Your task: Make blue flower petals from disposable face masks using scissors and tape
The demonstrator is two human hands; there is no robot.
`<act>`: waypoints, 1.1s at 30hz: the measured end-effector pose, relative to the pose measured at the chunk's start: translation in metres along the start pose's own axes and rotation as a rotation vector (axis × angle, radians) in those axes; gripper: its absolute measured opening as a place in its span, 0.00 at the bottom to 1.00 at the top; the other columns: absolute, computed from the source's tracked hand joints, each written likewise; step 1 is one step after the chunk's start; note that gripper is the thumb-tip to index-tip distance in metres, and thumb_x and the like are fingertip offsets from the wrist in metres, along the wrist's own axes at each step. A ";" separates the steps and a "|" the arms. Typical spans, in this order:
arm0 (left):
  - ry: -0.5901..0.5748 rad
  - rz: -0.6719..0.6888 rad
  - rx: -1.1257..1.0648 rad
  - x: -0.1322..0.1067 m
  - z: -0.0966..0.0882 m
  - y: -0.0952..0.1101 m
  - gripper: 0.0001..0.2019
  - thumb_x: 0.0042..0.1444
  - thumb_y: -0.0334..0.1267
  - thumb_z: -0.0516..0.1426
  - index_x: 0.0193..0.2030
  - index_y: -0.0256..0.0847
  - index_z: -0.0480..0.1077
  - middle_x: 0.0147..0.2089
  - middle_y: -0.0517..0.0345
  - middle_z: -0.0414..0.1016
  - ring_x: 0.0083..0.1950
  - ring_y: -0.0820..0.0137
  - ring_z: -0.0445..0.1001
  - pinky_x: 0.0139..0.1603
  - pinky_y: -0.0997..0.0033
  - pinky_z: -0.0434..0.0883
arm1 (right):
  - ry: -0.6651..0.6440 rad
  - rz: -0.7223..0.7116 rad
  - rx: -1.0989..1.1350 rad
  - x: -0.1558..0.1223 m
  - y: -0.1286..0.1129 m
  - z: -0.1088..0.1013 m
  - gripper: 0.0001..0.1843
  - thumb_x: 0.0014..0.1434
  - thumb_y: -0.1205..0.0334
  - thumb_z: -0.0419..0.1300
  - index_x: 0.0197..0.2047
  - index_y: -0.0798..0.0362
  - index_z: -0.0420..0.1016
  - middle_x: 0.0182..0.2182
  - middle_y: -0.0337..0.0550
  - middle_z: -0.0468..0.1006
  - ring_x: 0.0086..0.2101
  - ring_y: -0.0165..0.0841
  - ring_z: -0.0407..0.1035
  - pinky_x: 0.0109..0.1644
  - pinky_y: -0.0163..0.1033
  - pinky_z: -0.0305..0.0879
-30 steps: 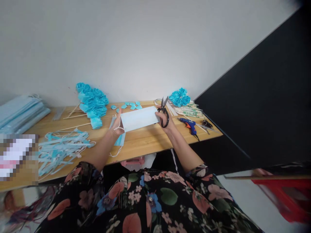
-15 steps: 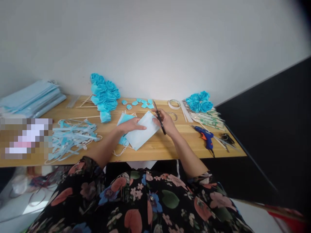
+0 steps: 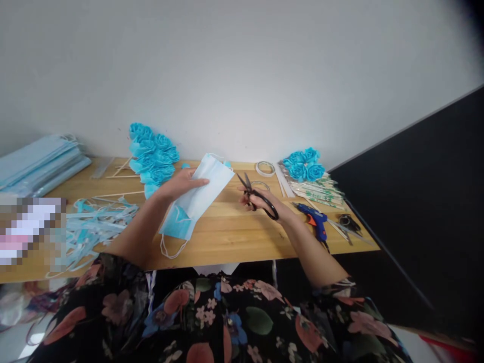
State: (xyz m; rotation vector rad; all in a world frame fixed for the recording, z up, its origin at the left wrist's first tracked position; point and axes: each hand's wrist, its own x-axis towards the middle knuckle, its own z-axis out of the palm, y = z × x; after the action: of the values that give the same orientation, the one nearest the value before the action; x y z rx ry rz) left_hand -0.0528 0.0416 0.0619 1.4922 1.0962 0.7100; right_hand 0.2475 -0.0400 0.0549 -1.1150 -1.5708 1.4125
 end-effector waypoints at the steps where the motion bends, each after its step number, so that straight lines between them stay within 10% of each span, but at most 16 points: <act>1: -0.003 -0.010 0.047 0.001 -0.003 0.006 0.21 0.45 0.52 0.69 0.39 0.37 0.79 0.32 0.53 0.80 0.28 0.66 0.74 0.24 0.73 0.68 | -0.024 0.000 -0.024 0.004 0.001 0.001 0.33 0.57 0.41 0.67 0.58 0.54 0.76 0.41 0.50 0.81 0.39 0.36 0.76 0.36 0.36 0.73; 10: -0.021 0.038 0.236 0.012 -0.027 0.034 0.19 0.47 0.50 0.68 0.40 0.38 0.80 0.29 0.56 0.79 0.25 0.68 0.72 0.22 0.76 0.65 | -0.046 -0.056 -0.138 0.046 0.012 0.007 0.33 0.55 0.43 0.67 0.59 0.50 0.77 0.33 0.39 0.76 0.28 0.27 0.67 0.31 0.33 0.68; 33: -0.046 0.093 0.318 0.014 -0.027 0.020 0.13 0.47 0.44 0.67 0.36 0.38 0.81 0.29 0.57 0.76 0.32 0.65 0.73 0.28 0.76 0.65 | -0.013 -0.098 -0.161 0.053 0.044 0.020 0.34 0.59 0.40 0.62 0.62 0.53 0.75 0.25 0.35 0.71 0.21 0.25 0.62 0.27 0.33 0.61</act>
State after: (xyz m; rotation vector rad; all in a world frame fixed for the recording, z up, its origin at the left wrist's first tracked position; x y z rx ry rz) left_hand -0.0656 0.0662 0.0856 1.8309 1.1486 0.5799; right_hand 0.2157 0.0034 0.0076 -1.1072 -1.7491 1.2486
